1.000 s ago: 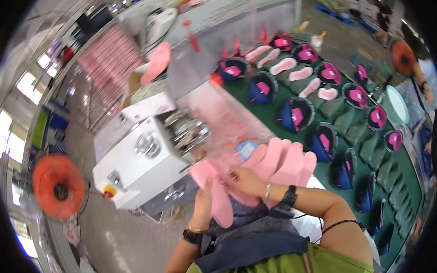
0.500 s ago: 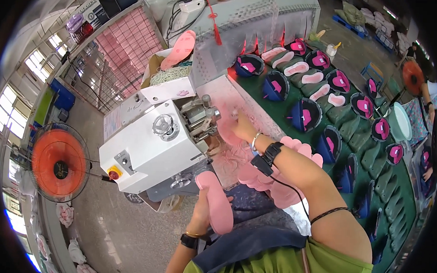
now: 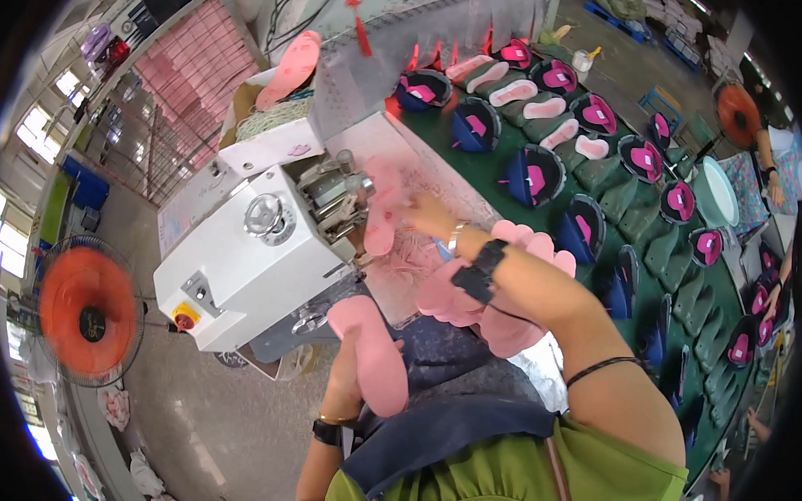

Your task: Processing footwear components on an assembly line using a specialized industrial machine.

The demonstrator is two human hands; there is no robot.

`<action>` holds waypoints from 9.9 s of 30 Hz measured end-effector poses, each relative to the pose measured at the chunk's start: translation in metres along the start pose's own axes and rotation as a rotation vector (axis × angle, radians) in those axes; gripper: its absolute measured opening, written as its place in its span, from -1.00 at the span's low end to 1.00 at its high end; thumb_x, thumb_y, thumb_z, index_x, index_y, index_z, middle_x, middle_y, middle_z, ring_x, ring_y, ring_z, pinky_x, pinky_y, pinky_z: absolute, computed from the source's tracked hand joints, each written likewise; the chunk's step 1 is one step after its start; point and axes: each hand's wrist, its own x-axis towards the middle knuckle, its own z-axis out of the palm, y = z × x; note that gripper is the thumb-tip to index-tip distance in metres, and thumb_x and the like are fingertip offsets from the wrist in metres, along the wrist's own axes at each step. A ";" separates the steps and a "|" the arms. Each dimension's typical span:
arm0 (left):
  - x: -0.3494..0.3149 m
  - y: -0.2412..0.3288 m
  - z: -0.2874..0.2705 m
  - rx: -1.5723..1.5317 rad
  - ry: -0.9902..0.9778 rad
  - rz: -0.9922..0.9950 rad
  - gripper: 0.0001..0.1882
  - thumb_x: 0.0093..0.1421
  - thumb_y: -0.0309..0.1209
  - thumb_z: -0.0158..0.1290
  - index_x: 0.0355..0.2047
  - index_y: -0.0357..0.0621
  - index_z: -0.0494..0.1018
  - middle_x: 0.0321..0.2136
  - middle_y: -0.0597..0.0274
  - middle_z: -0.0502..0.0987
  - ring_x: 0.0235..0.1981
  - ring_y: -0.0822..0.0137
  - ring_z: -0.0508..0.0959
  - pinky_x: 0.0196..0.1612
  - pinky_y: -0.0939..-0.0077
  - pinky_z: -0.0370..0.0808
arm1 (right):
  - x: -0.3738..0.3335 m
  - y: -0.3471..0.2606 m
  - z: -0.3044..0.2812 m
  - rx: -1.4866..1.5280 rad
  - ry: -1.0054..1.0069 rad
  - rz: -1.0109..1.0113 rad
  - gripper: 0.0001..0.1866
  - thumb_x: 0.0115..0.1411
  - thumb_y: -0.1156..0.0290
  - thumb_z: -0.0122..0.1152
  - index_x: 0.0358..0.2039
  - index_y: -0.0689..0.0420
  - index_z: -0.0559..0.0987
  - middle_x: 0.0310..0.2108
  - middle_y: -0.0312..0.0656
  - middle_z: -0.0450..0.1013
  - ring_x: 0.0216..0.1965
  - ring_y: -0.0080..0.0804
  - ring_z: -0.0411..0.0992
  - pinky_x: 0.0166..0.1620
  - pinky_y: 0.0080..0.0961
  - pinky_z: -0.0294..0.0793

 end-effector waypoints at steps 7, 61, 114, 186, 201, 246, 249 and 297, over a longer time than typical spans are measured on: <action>-0.009 0.001 0.002 0.090 0.128 0.061 -0.35 0.36 0.05 -0.11 0.09 -0.38 0.35 -0.14 -0.22 0.58 -0.24 0.01 0.62 -0.13 0.23 0.59 | 0.060 0.001 0.071 0.445 0.212 0.209 -0.58 0.15 0.21 0.23 -0.26 0.40 0.59 -0.35 0.20 0.58 -0.27 0.07 0.59 -0.21 -0.16 0.53; -0.015 -0.017 0.010 -0.103 -0.008 -0.030 -0.35 0.28 0.00 -0.15 0.12 -0.35 0.34 -0.20 -0.02 0.53 -0.13 -0.01 0.58 -0.05 -0.05 0.58 | -0.029 -0.006 0.000 0.455 -0.035 0.356 -0.52 0.10 0.40 0.35 0.03 0.22 0.47 -0.23 -0.11 0.49 -0.29 -0.31 0.49 -0.26 -0.38 0.49; 0.011 -0.018 0.064 0.383 0.018 0.358 -0.63 0.36 -0.35 -0.02 0.04 -0.40 0.42 -0.20 0.09 0.59 -0.23 0.23 0.63 -0.19 0.41 0.58 | -0.179 -0.038 -0.049 -0.111 -0.117 -0.438 -0.60 0.26 0.10 0.14 -0.11 0.18 0.55 -0.31 -0.03 0.44 -0.29 -0.23 0.48 -0.25 -0.27 0.44; -0.008 -0.058 0.125 0.455 -0.216 -0.292 -0.43 0.33 0.02 -0.12 0.00 -0.30 0.43 -0.28 -0.09 0.62 -0.29 0.07 0.64 -0.19 0.21 0.60 | -0.256 0.058 -0.267 -0.501 -0.120 0.564 -0.13 0.28 -0.39 -0.30 -0.12 0.24 0.58 -0.19 0.12 0.58 -0.13 0.06 0.57 -0.06 -0.12 0.50; -0.014 -0.074 0.121 0.662 -0.392 -0.302 -0.49 0.37 -0.08 -0.13 -0.07 -0.35 0.48 -0.37 0.00 0.63 -0.39 0.19 0.64 -0.28 0.34 0.61 | -0.301 0.048 -0.208 0.200 0.366 0.511 -0.05 0.08 -0.02 0.42 0.27 0.30 0.19 -0.04 0.04 0.44 -0.13 -0.26 0.50 -0.04 -0.35 0.48; -0.040 -0.079 0.176 0.240 -0.555 -0.307 -0.30 0.42 0.14 -0.19 0.28 -0.20 0.27 0.08 0.08 0.51 0.05 0.29 0.53 0.09 0.37 0.50 | -0.284 -0.046 -0.237 0.154 -0.246 0.199 -0.51 0.16 0.03 0.35 -0.10 0.20 0.60 -0.34 -0.22 0.55 -0.27 -0.39 0.54 -0.17 -0.42 0.52; -0.047 -0.069 0.167 0.202 -0.696 -0.400 -0.32 0.40 0.13 -0.20 0.25 -0.19 0.28 -0.01 -0.03 0.53 -0.03 0.16 0.56 0.01 0.27 0.54 | -0.273 -0.049 -0.214 -0.128 -0.035 0.010 -0.49 0.15 -0.09 0.28 -0.18 0.15 0.60 -0.35 -0.12 0.56 -0.31 -0.21 0.54 -0.20 -0.31 0.50; -0.071 -0.051 0.067 -0.077 -0.517 -0.231 -0.28 0.37 0.15 -0.11 0.19 -0.30 0.34 0.04 0.00 0.51 0.11 0.10 0.51 0.17 0.15 0.45 | -0.214 -0.109 -0.094 0.380 -0.168 -0.194 -0.55 0.32 0.25 0.21 0.17 0.10 0.44 -0.08 -0.30 0.49 -0.13 -0.53 0.43 -0.08 -0.55 0.42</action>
